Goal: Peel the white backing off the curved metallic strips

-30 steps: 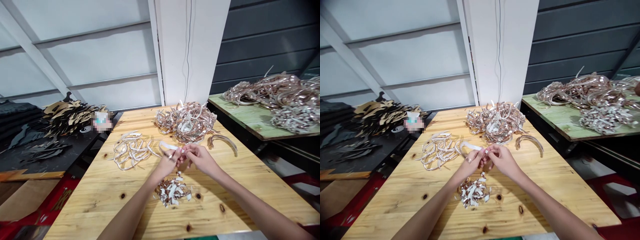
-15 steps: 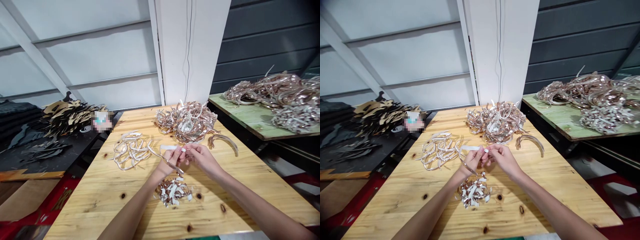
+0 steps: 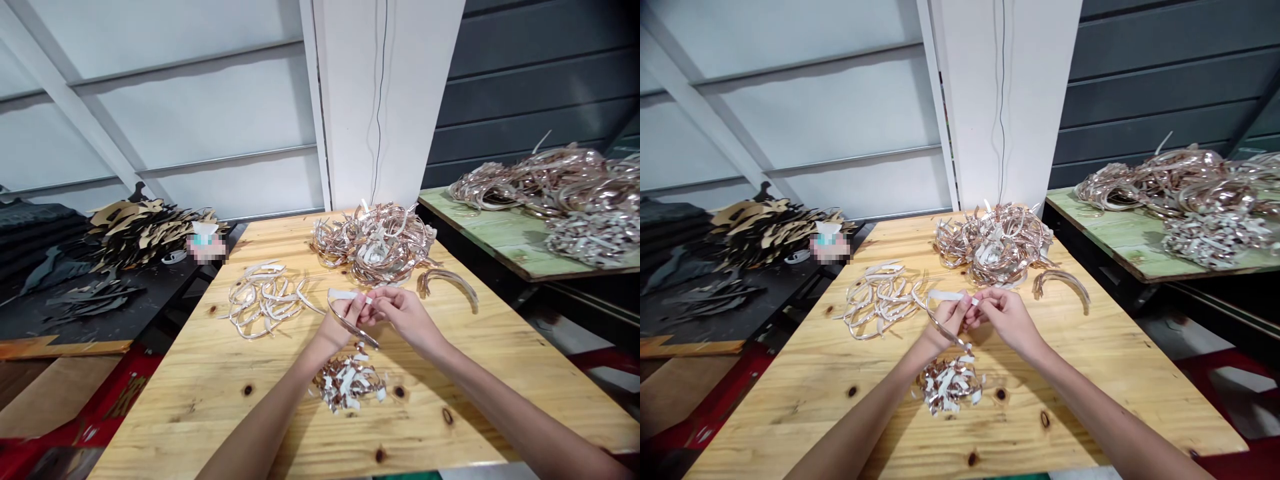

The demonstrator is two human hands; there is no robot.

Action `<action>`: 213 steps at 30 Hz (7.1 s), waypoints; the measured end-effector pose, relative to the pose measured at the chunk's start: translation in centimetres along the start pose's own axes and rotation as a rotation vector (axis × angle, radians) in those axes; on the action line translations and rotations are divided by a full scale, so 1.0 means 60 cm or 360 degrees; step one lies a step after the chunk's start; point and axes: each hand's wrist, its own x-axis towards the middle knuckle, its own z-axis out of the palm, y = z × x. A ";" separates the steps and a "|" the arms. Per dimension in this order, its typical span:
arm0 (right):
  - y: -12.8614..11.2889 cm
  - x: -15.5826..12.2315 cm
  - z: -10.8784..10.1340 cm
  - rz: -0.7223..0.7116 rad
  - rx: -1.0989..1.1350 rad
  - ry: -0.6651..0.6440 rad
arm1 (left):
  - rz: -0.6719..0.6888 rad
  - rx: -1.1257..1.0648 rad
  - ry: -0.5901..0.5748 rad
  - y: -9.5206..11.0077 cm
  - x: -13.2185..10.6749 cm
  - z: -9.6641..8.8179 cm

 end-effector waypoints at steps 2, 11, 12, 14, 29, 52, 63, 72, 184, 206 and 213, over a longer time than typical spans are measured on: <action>0.000 0.000 0.001 0.0002 -0.0021 0.0016 | 0.0034 0.0085 0.0044 0.006 -0.001 0.003; -0.003 0.000 0.004 -0.0093 -0.0024 0.0107 | 0.0255 0.0473 0.0142 0.014 -0.011 -0.002; -0.003 0.000 0.003 -0.0104 -0.0023 0.0102 | 0.0284 0.0556 0.0135 0.012 -0.013 -0.004; -0.003 0.000 0.003 -0.0121 -0.0031 0.0082 | 0.0363 0.0731 0.0106 0.012 -0.017 -0.008; 0.006 -0.014 -0.004 -0.0132 -0.0480 0.0127 | 0.0403 0.0936 -0.0100 0.049 -0.030 -0.015; 0.009 -0.013 0.002 -0.0254 -0.0410 -0.0015 | 0.0412 0.0884 0.0156 0.039 -0.028 -0.003; 0.014 -0.005 -0.003 -0.0246 -0.0765 0.0230 | 0.0401 0.0936 0.0107 0.042 -0.026 0.003; -0.002 -0.017 -0.005 -0.0358 -0.0567 -0.0119 | 0.0123 0.0697 0.0246 0.040 -0.022 -0.012; -0.031 0.003 -0.003 0.0141 0.1361 0.0114 | -0.0122 -0.0340 -0.0102 0.006 -0.016 0.022; -0.022 -0.003 -0.010 0.0184 0.0804 0.0015 | 0.0344 0.0270 0.0280 0.048 -0.030 0.004; -0.007 0.003 -0.009 0.0048 -0.0150 -0.0041 | 0.0447 0.0424 0.0222 0.044 -0.036 0.001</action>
